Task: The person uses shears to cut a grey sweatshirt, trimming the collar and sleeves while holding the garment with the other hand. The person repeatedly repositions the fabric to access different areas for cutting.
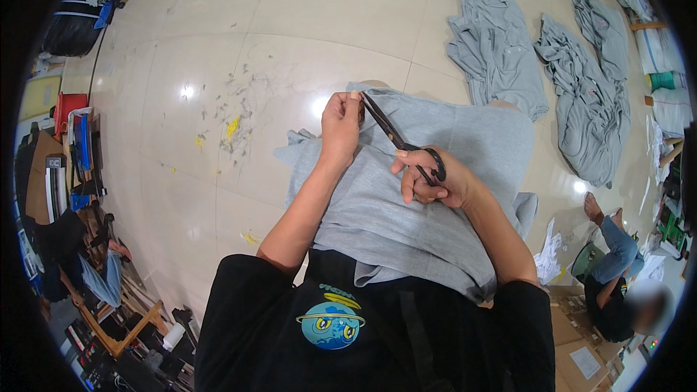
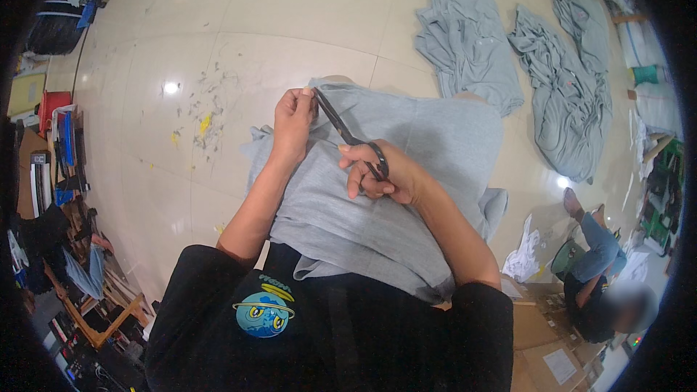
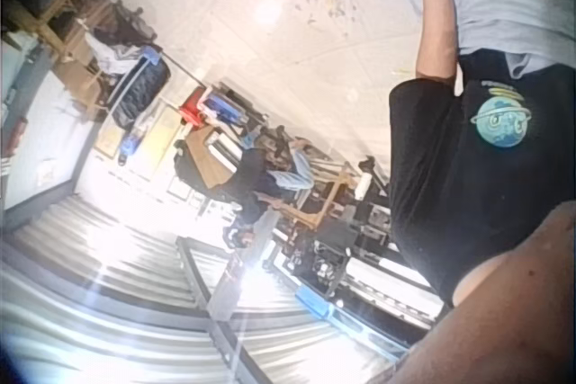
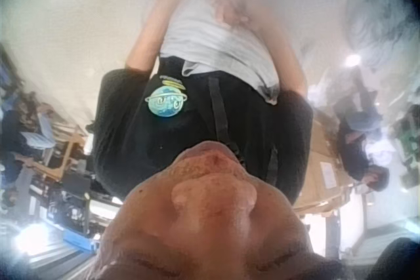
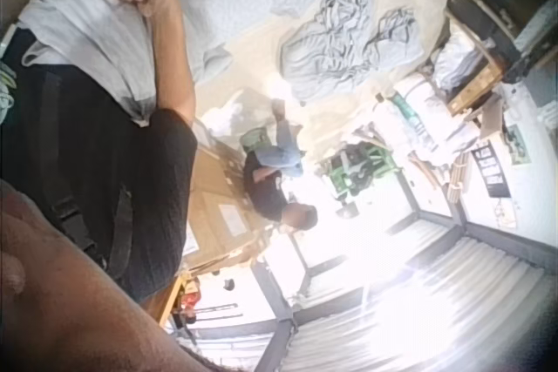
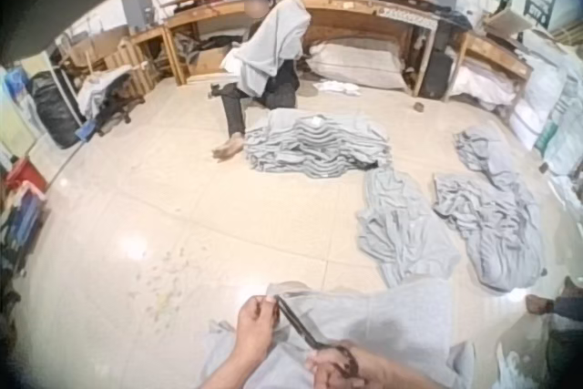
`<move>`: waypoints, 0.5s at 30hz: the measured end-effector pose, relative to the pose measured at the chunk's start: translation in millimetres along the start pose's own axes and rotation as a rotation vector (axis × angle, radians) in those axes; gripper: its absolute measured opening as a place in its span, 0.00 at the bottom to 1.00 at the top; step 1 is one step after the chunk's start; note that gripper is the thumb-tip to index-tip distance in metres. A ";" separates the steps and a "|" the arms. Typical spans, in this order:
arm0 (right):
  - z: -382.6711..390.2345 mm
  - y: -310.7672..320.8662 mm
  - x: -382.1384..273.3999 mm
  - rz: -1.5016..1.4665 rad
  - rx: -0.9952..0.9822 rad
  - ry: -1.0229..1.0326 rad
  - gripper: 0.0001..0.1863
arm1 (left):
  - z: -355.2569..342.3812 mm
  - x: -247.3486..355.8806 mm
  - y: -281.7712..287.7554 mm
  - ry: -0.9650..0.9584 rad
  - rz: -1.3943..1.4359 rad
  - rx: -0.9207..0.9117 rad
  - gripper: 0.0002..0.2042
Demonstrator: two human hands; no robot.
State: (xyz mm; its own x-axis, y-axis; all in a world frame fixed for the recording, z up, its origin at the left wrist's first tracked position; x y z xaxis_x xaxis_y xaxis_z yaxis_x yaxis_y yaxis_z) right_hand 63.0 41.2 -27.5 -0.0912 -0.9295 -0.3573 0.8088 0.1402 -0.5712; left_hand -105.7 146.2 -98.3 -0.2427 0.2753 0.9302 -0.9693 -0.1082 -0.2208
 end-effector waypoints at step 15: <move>-4.5 0.7 1.6 -0.050 -0.012 0.016 0.23 | 11.1 1.4 -3.8 0.022 0.080 -0.034 0.13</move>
State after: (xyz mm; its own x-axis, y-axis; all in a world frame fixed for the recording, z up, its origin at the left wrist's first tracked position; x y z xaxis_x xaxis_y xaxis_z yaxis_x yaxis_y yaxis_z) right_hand 60.8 41.3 -31.8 -0.1409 -0.9300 -0.3395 0.7957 0.0977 -0.5978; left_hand -102.0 136.3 -93.0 -0.3202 0.2880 0.9025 -0.9474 -0.0988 -0.3045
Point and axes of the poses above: each hand's wrist, its own z-axis away from the middle knuckle, its own y-axis out of the back of the hand, x = y × z, the point moved 9 cm from there along -z, towards the middle knuckle, and after that the axes turned 6 degrees about -y, right-handed, at the moved point
